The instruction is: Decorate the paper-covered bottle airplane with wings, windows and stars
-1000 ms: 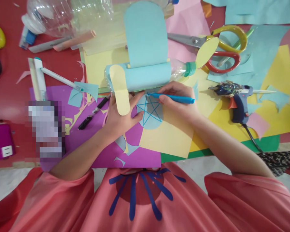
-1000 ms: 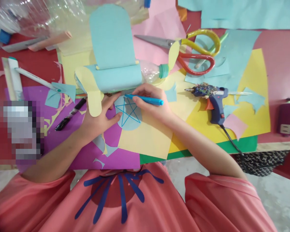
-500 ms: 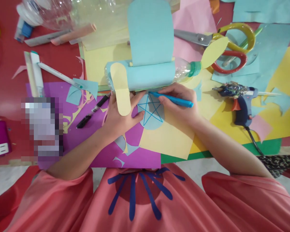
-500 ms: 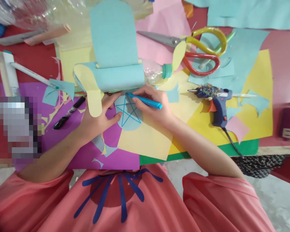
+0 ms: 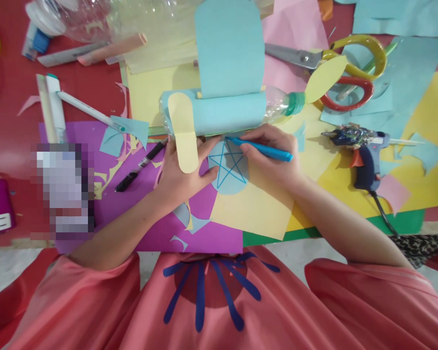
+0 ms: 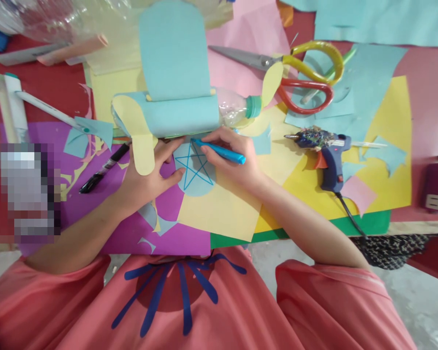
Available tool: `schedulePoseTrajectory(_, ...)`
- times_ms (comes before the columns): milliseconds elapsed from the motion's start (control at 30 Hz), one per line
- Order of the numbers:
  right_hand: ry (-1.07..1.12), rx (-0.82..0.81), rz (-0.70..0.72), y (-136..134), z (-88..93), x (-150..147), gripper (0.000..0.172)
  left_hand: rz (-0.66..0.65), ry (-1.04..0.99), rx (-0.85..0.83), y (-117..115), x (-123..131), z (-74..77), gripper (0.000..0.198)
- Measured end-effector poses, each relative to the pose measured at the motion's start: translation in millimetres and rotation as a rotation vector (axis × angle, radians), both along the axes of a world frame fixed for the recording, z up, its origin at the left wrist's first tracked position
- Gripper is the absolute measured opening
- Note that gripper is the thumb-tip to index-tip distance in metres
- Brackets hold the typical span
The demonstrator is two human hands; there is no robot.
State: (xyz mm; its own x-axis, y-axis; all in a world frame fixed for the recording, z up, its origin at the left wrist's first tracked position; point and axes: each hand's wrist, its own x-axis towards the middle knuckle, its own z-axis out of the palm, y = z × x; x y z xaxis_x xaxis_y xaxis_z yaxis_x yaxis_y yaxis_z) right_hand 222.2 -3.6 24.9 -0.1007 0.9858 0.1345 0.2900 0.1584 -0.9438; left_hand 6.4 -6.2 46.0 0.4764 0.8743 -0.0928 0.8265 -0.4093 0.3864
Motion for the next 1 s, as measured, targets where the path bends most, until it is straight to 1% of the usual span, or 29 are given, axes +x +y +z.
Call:
schedulePoseTrajectory(133,-0.006,-0.036,0.02,-1.2,1.6,-0.1,0.003,0.003,0.0,-0.021,0.8,1.1,1.9,0.053)
schedulePoseTrajectory(233,-0.001,-0.061,0.032,-1.9,2.3,-0.2,0.004,0.013,0.01,-0.043,1.5,2.1,4.0,0.055)
schedulePoseTrajectory(367,0.015,-0.027,0.0,-0.9,1.8,-0.4,0.004,0.015,0.012,-0.048,1.3,1.8,4.3,0.056)
schedulePoseTrajectory(467,0.026,-0.005,0.01,-0.5,1.8,0.0,0.002,0.01,0.015,-0.041,0.8,1.3,3.0,0.055)
schedulePoseTrajectory(667,-0.01,-0.093,0.108,-2.6,3.6,2.0,0.01,0.002,0.004,-0.014,0.5,0.5,1.7,0.053)
schedulePoseTrajectory(867,-0.013,-0.061,0.048,-2.8,3.7,0.6,0.008,-0.007,-0.008,-0.002,0.5,-0.9,1.0,0.053)
schedulePoseTrajectory(1000,-0.009,-0.073,0.087,-2.4,4.1,0.6,0.013,-0.007,-0.024,-0.005,0.1,-1.4,-0.2,0.052)
